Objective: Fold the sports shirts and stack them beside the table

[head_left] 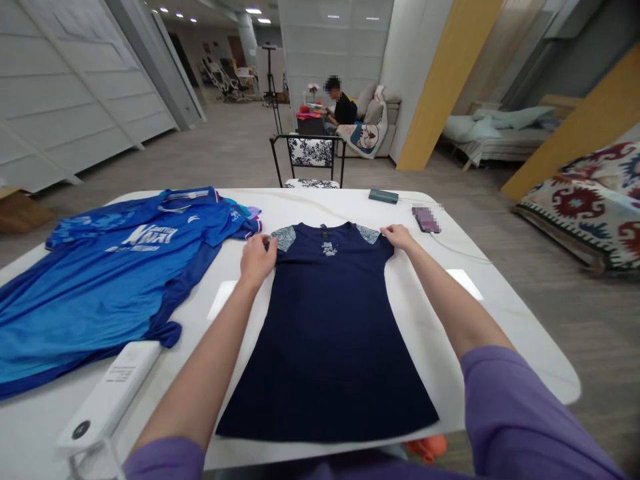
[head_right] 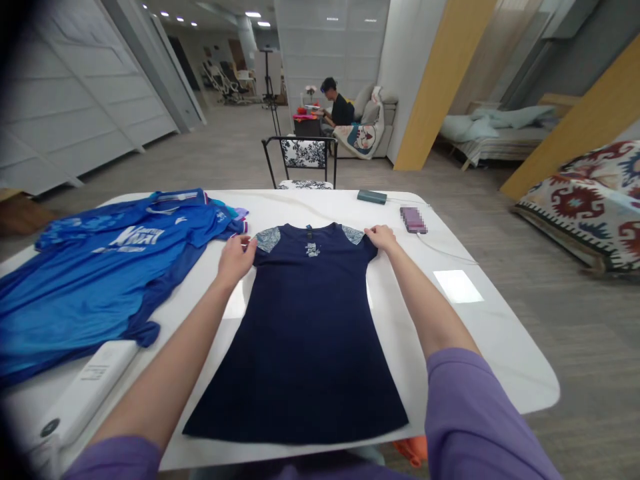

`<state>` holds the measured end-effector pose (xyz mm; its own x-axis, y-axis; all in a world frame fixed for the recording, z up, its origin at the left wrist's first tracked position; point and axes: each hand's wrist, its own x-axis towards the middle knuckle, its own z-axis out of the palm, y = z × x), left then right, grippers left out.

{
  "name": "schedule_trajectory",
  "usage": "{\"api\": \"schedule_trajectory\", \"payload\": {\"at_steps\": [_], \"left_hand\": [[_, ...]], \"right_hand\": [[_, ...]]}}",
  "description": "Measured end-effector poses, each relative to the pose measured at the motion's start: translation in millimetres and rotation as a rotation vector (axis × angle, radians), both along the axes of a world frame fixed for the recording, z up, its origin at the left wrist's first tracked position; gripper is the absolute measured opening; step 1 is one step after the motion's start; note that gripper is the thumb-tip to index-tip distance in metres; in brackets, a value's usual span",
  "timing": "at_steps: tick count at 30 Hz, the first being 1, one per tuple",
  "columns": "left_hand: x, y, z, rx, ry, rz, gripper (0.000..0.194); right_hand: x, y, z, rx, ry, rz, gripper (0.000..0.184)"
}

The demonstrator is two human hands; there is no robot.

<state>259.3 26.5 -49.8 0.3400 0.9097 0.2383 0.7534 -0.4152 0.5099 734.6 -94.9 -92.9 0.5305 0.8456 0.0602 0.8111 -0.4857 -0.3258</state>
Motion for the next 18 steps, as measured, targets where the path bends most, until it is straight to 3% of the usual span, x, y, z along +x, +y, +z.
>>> {"api": "schedule_trajectory", "payload": {"at_steps": [2, 4, 7, 10, 14, 18], "left_hand": [[2, 56, -7.7, -0.012, 0.061, 0.07, 0.046], [12, 94, -20.2, -0.037, 0.141, 0.073, 0.044], [37, 134, -41.0, -0.062, 0.244, 0.011, 0.044], [63, 167, -52.2, -0.056, 0.278, -0.058, 0.04], [89, 191, -48.4, 0.024, 0.248, -0.074, 0.041], [100, 170, -38.8, 0.15, 0.201, -0.056, 0.05]], "right_hand": [[-3, 23, -6.8, -0.031, 0.032, 0.011, 0.039], [-1, 42, -11.9, -0.048, 0.059, 0.031, 0.033], [10, 58, -18.3, -0.044, 0.082, 0.069, 0.028], [23, 68, -24.3, -0.021, 0.058, 0.1, 0.027], [27, 83, -27.9, -0.003, -0.062, -0.003, 0.03], [10, 81, -20.6, 0.086, -0.204, -0.107, 0.053]]}}
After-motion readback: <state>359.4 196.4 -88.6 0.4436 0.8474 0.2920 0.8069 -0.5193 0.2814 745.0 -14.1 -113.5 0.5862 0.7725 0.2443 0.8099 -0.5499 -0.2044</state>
